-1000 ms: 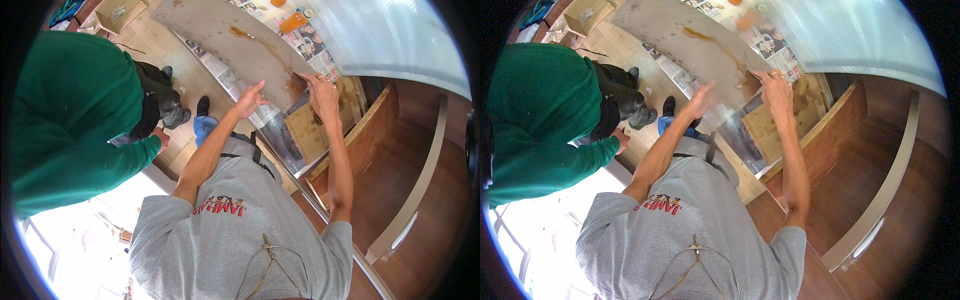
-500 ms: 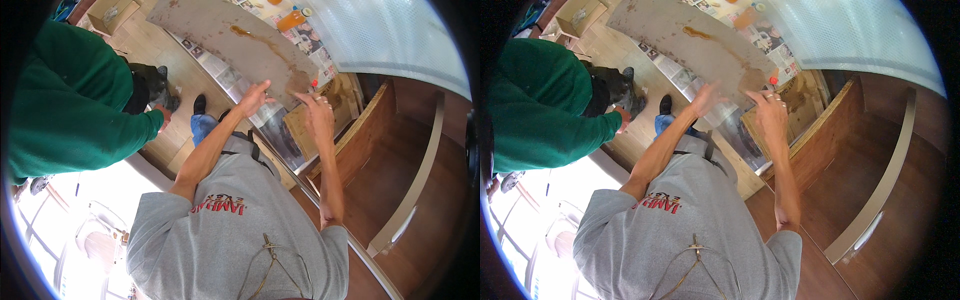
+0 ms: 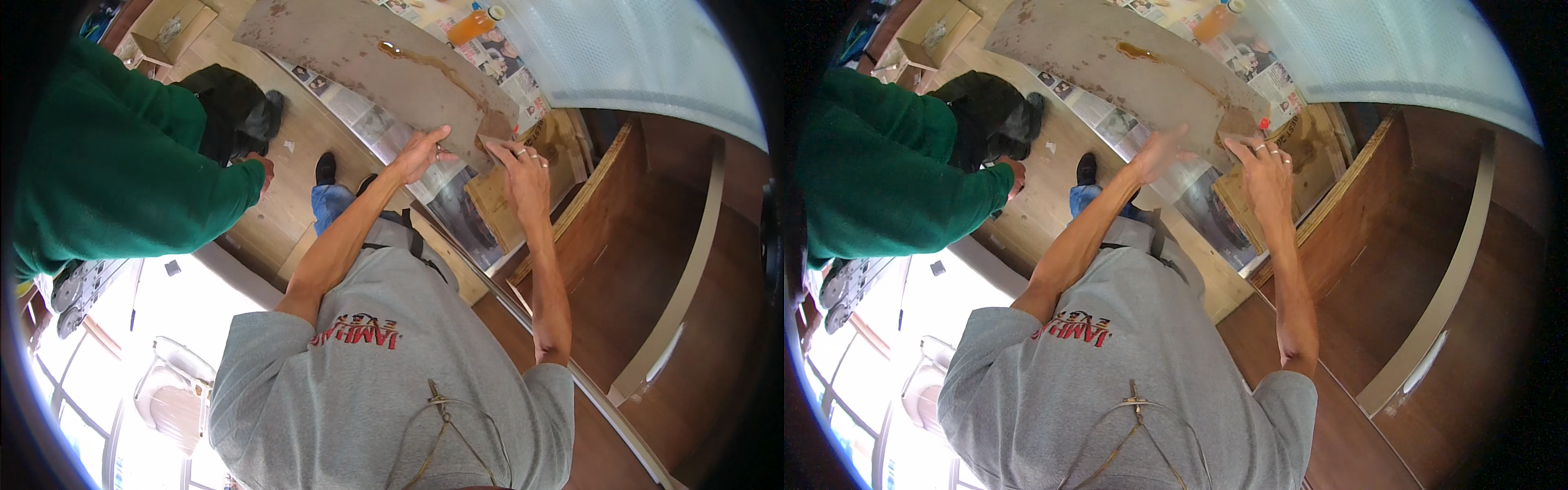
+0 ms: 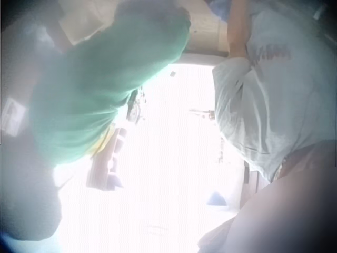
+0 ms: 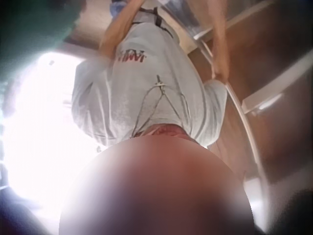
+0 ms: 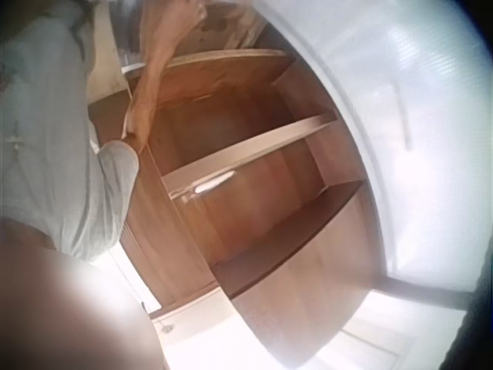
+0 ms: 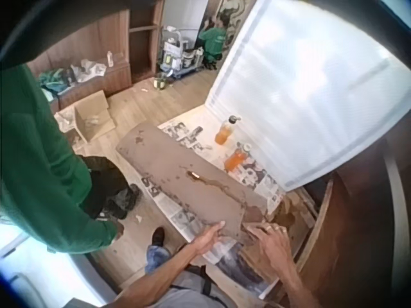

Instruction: The person fills a thermos with water in a bathroom, then returns to a workshop area and applies a liquid finish to a curved wooden piece using a sponge. The person repeatedly pours liquid from a bottle onto the wood and spreads it with the sponge.

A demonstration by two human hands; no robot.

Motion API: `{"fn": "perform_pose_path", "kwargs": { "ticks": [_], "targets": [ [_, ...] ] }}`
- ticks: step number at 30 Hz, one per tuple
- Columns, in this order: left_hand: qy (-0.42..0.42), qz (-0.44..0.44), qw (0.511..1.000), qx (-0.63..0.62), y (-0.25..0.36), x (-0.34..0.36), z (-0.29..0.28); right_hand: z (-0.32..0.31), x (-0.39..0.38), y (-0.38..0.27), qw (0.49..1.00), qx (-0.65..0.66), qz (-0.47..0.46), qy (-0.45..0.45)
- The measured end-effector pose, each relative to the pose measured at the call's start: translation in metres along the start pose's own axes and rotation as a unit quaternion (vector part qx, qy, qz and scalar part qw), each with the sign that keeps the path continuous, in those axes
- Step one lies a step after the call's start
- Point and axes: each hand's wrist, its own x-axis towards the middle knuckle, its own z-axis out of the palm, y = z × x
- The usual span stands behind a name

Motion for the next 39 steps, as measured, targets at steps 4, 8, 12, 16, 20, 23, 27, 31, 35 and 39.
{"fn": "perform_pose_path", "kwargs": {
  "ticks": [4, 8, 12, 16, 20, 23, 27, 31, 35, 39],
  "targets": [
    [-0.001, 0.021, 1.0, -0.009, 0.003, -0.004, 0.005, 0.006, -0.013, -0.009, 1.0, 0.009, 0.019, -0.018],
    [-0.009, 0.009, 1.0, -0.018, 0.004, 0.001, 0.001, 0.012, -0.032, -0.023, 1.0, 0.001, 0.02, -0.021],
    [-0.005, -0.016, 1.0, 0.004, 0.001, 0.005, -0.004, 0.002, -0.051, -0.037, 0.996, 0.022, 0.024, -0.083],
    [0.016, -0.005, 0.999, 0.035, -0.006, 0.004, -0.006, -0.01, -0.038, -0.034, 0.995, 0.05, 0.067, -0.053],
    [-0.005, -0.015, 1.0, 0.025, -0.004, 0.008, -0.012, 0.007, 0.012, -0.024, 0.995, 0.056, 0.045, 0.072],
    [-0.046, -0.029, 0.996, -0.068, 0.0, 0.003, -0.023, 0.019, 0.036, -0.02, 0.999, 0.025, 0.019, 0.038],
    [-0.066, -0.014, 0.996, -0.065, 0.003, -0.001, -0.041, 0.017, 0.05, -0.003, 0.997, 0.06, 0.051, -0.021],
    [-0.051, -0.027, 0.998, -0.033, 0.003, 0.001, -0.047, 0.028, 0.07, 0.023, 0.989, 0.115, 0.084, 0.045],
    [-0.044, -0.009, 0.998, -0.035, 0.004, -0.003, -0.041, 0.043, 0.074, 0.034, 0.99, 0.106, 0.095, 0.006],
    [-0.025, -0.024, 0.999, -0.025, 0.007, -0.007, -0.037, 0.052, 0.066, 0.022, 0.986, 0.117, 0.119, -0.023]
  ]
}}
